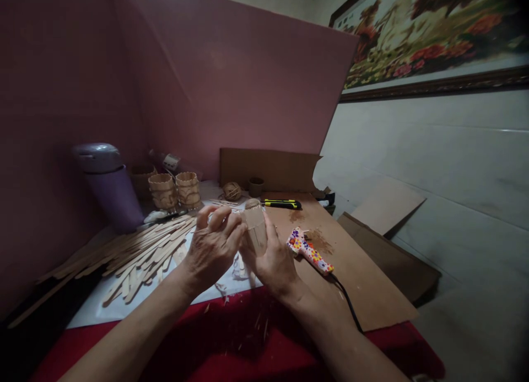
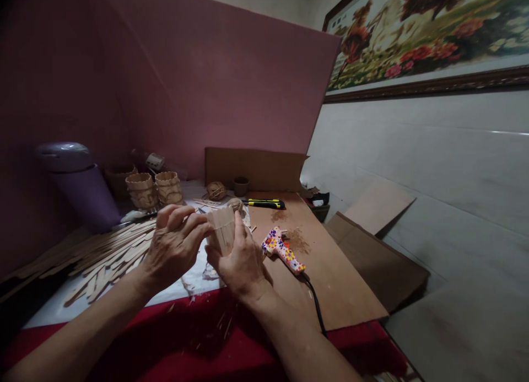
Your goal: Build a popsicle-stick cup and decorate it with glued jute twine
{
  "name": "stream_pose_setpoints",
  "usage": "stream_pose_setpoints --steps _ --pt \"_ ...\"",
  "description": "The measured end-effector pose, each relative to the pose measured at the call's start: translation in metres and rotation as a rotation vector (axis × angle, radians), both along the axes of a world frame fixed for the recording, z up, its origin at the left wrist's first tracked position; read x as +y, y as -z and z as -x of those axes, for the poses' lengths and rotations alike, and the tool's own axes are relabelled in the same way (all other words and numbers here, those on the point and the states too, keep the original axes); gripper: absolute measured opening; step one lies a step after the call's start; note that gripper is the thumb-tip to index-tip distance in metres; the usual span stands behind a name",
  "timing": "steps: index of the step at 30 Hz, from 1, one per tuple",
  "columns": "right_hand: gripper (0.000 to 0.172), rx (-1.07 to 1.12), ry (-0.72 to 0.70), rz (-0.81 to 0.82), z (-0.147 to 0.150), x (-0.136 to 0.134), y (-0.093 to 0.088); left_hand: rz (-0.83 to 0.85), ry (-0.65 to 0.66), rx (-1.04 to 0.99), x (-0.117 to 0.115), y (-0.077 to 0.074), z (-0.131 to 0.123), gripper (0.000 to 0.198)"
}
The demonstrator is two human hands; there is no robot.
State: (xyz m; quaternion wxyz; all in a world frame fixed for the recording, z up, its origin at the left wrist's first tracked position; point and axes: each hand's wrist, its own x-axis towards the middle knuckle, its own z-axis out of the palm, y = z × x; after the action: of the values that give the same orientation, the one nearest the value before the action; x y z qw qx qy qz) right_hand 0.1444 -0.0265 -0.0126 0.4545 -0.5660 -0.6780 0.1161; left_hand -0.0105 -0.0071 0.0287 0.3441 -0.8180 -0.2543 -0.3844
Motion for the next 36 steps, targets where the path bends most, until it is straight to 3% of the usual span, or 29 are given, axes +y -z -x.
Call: stream_pose_setpoints --steps 9,12,15,18,21,25,27,29,32,36 --pt "0.089 -0.008 0.063 0.019 0.005 -0.004 -0.005 -0.016 -0.107 -0.044 0.001 0.007 -0.009 0.021" --pt "0.09 0.019 0.063 0.021 0.006 -0.004 -0.005 0.018 -0.072 -0.124 0.003 0.008 -0.009 0.017" --pt "0.091 0.065 0.074 0.036 0.004 -0.003 -0.005 0.098 -0.001 -0.334 0.006 0.009 -0.005 0.014" --pt "0.088 0.13 0.09 0.068 0.001 -0.001 -0.006 0.283 0.051 -0.612 0.007 0.01 -0.003 0.01" --pt "0.088 0.21 0.067 0.075 0.0 0.0 -0.008 0.676 0.139 -0.859 0.007 0.01 -0.006 0.015" --pt "0.089 0.245 0.012 0.032 0.0 -0.001 -0.007 1.312 0.519 -1.022 0.003 0.014 -0.018 0.035" --pt "0.086 0.207 -0.016 -0.003 0.001 0.0 -0.002 1.503 0.695 -1.04 0.001 0.018 -0.024 0.047" --pt "0.086 0.156 -0.018 -0.029 0.002 0.0 0.002 1.558 0.757 -1.08 -0.001 0.021 -0.028 0.053" --pt "0.084 0.125 -0.06 -0.023 0.003 -0.001 0.003 1.529 0.737 -1.138 0.001 0.022 -0.028 0.049" --pt "0.054 0.342 -0.152 -0.032 -0.001 -0.001 -0.003 1.486 0.722 -1.296 0.006 0.012 -0.017 0.038"
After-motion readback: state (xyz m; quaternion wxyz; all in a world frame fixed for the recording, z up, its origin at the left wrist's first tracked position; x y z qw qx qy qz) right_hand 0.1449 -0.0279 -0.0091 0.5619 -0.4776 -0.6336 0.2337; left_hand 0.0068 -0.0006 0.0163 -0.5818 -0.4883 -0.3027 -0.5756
